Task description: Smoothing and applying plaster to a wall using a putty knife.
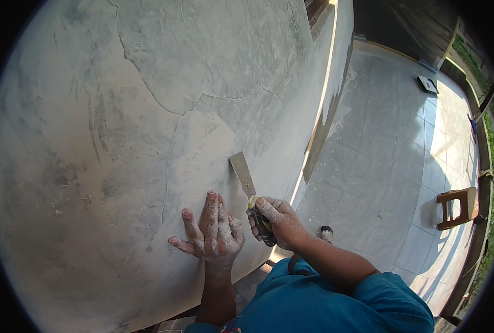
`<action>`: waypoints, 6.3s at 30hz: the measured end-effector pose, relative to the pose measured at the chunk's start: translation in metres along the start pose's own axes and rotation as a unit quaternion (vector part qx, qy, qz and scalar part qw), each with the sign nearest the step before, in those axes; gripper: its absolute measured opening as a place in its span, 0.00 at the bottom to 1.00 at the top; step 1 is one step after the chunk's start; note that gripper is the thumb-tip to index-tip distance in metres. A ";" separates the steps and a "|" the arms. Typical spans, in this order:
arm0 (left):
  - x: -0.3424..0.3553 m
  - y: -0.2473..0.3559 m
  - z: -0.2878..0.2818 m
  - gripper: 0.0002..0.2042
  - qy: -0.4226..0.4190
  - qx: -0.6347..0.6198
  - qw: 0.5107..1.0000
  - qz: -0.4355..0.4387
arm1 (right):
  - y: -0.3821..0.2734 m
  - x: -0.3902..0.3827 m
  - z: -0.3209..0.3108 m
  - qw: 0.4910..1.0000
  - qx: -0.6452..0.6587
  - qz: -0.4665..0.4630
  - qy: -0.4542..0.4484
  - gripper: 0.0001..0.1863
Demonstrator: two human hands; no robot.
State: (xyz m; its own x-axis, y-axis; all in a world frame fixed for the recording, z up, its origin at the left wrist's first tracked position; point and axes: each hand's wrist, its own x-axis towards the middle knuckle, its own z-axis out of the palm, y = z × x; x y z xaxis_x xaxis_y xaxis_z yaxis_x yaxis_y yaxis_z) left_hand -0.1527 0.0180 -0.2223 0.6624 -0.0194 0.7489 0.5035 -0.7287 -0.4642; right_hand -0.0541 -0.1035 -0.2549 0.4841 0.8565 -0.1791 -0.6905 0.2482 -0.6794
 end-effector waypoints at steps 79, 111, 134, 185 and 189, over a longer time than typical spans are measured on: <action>-0.062 -0.007 -0.021 0.22 -0.122 -0.049 0.991 -0.014 | 0.055 -0.014 0.012 0.995 0.068 0.048 0.052 0.21; -0.063 0.006 -0.010 0.19 -0.077 -0.062 0.995 -0.013 | 0.009 0.033 -0.024 0.996 0.076 -0.048 0.026 0.19; -0.037 0.103 0.014 0.17 -0.089 -0.349 0.862 -0.358 | -0.040 0.065 -0.082 0.915 -0.349 -0.005 -0.201 0.15; -0.057 -0.009 0.001 0.14 0.007 0.023 1.000 -0.018 | 0.060 0.021 -0.062 0.957 -0.287 -0.005 -0.038 0.15; -0.054 -0.008 -0.003 0.14 0.007 0.022 0.999 -0.023 | 0.067 0.029 -0.076 0.946 -0.320 -0.036 -0.037 0.21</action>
State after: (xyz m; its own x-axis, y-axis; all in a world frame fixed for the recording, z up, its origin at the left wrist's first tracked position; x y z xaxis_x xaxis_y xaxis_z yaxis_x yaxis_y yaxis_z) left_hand -0.1939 0.0230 -0.2580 0.6301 0.0026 0.7765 0.5568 -0.6986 -0.4495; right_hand -0.0457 -0.0964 -0.3594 0.4619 0.8832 -0.0806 -0.1791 0.0039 -0.9838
